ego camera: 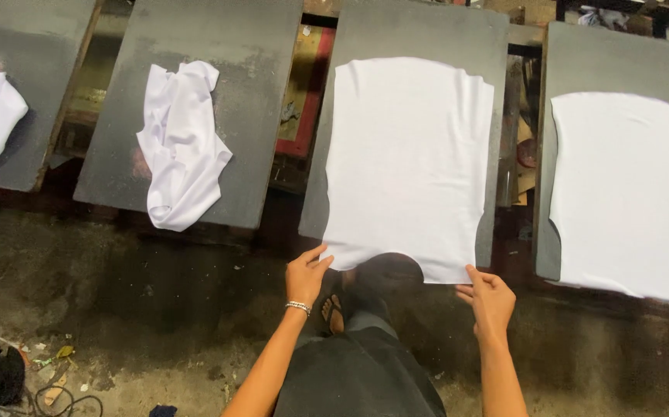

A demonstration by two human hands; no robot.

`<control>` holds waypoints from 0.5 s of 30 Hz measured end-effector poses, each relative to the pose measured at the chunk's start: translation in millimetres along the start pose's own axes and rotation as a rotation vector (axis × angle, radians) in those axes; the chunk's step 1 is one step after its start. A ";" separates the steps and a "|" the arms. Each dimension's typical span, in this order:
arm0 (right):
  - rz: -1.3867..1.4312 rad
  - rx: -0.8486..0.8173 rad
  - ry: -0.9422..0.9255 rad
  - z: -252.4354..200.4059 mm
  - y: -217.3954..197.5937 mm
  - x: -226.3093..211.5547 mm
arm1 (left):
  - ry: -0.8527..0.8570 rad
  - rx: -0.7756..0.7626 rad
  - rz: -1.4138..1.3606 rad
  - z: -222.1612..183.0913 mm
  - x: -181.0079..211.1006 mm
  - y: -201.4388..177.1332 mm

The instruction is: Placing and aligning fabric pieces onto screen printing boards in a production line.

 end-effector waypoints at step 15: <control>-0.709 0.125 -0.398 207.1 69.7 -21.0 | 0.298 0.324 0.629 140.5 123.3 28.9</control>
Point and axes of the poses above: each hand's wrist, its own z-axis towards the middle knuckle, its own y-axis out of the palm, x = y × z, the point moved 7 cm from there along z, towards the middle knuckle, and after that the axes turned 8 degrees about z, right-handed, at the moved point
